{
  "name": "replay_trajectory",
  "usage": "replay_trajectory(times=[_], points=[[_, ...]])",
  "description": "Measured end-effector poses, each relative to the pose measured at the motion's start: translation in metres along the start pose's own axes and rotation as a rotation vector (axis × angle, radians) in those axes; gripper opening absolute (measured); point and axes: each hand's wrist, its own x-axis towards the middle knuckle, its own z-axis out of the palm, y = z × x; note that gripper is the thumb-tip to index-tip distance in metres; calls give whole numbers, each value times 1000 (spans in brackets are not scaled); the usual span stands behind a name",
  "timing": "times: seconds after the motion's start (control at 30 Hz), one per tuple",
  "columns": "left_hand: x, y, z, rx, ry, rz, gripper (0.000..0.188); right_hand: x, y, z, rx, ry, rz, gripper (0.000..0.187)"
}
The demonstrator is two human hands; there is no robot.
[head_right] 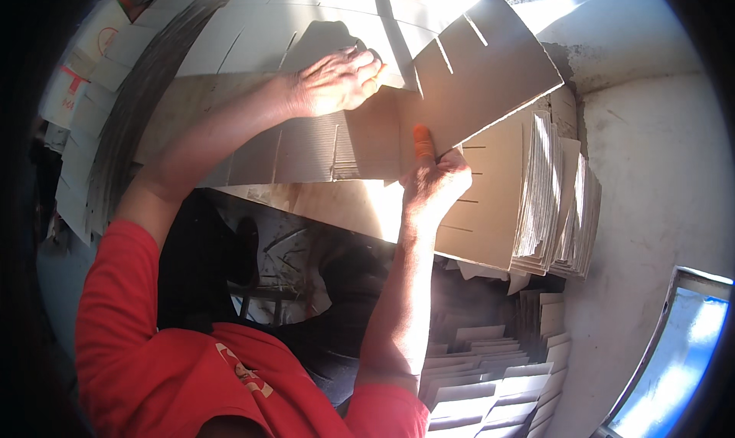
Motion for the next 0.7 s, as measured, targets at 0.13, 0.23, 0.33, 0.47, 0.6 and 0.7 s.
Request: replay_trajectory(times=[0.13,0.23,0.33,0.47,0.6,0.7], points=[[-10,11,-6,-112,157,111,27,2,0,-1,-44,-116,49,28],[-10,21,-11,-132,292,127,13,3,-4,-5,-178,-134,132,29],[-16,23,-16,-27,315,198,14,-1,-19,-3,-202,51,-149,31],[-31,47,-22,140,165,263,34,-4,-17,-7,-179,30,-136,25],[-42,89,-54,208,50,328,37,-3,-20,-7,-175,73,-203,12],[-47,91,-44,139,264,240,26,-4,-9,-7,-176,71,-93,18]])
